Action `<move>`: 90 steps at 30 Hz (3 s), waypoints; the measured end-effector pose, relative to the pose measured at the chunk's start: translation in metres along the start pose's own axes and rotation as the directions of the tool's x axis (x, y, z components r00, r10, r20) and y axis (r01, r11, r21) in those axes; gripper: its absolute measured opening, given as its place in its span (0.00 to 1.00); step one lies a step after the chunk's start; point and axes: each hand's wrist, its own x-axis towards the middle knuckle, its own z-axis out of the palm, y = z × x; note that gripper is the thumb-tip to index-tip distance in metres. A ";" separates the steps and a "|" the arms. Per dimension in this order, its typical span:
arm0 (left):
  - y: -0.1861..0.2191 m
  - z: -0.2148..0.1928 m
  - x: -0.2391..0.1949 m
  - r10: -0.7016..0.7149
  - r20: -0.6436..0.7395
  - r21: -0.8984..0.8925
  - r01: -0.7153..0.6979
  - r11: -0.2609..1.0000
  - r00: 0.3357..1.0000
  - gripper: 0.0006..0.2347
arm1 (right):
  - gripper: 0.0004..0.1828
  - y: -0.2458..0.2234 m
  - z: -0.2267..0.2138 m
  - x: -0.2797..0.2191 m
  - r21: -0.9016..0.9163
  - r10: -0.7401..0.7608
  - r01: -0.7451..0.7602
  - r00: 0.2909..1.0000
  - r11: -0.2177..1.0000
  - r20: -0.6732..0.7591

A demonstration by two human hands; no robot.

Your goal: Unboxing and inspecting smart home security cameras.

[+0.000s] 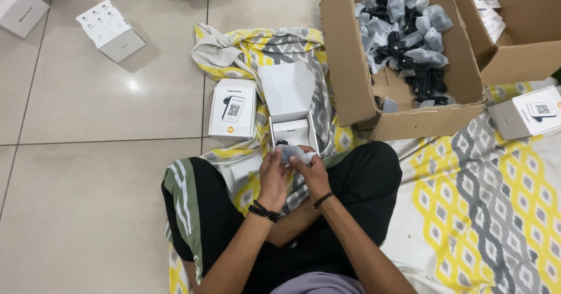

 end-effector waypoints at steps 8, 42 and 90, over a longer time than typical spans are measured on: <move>0.032 0.025 -0.024 -0.045 0.069 0.372 0.017 0.928 0.997 0.12 | 0.32 -0.065 0.008 0.001 -0.058 -0.076 0.077 0.997 0.995 0.027; 0.056 0.031 0.022 -0.427 0.048 0.527 0.340 0.779 0.903 0.12 | 0.40 -0.052 -0.013 -0.011 -0.036 0.037 -0.025 0.927 0.999 0.374; 0.103 -0.048 -0.041 0.194 0.312 0.920 -0.244 -0.307 0.930 0.20 | 0.15 -0.010 0.017 -0.007 -0.735 -0.261 0.248 0.960 0.631 0.100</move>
